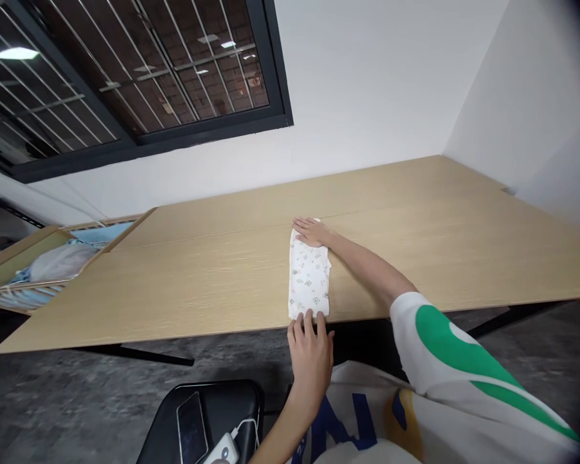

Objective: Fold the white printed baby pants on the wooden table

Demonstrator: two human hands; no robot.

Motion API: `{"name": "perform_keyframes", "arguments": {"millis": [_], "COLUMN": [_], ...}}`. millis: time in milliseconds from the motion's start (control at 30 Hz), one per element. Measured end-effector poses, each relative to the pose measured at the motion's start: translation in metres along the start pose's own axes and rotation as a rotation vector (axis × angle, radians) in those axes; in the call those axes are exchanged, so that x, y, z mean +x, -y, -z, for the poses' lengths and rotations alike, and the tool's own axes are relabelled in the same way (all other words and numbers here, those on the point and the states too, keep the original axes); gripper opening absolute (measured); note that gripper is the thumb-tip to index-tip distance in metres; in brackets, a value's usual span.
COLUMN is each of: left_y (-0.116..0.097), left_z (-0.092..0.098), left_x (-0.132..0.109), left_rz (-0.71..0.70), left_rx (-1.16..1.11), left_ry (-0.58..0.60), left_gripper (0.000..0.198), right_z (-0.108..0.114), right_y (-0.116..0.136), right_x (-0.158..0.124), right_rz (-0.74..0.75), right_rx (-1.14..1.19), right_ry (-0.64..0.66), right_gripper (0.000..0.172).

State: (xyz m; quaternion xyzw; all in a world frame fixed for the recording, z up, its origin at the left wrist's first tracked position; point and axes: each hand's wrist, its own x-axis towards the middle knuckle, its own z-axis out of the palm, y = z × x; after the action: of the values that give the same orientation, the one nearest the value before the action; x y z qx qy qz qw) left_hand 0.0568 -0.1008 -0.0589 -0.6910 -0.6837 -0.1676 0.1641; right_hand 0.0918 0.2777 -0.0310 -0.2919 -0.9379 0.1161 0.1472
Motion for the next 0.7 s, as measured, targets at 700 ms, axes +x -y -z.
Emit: {"name": "perform_keyframes", "arguments": {"millis": [700], "left_y": [0.079], "left_z": [0.031], "left_x": [0.012], "left_rz": [-0.217], "left_rx": [-0.781], "left_ry": [-0.259], "left_gripper": [0.031], "right_z": [0.040], "right_y": [0.189], "right_x": [-0.254], "right_rz": [0.325], "right_rx": [-0.011], "right_ry": [-0.068], "right_gripper": [0.025]}}
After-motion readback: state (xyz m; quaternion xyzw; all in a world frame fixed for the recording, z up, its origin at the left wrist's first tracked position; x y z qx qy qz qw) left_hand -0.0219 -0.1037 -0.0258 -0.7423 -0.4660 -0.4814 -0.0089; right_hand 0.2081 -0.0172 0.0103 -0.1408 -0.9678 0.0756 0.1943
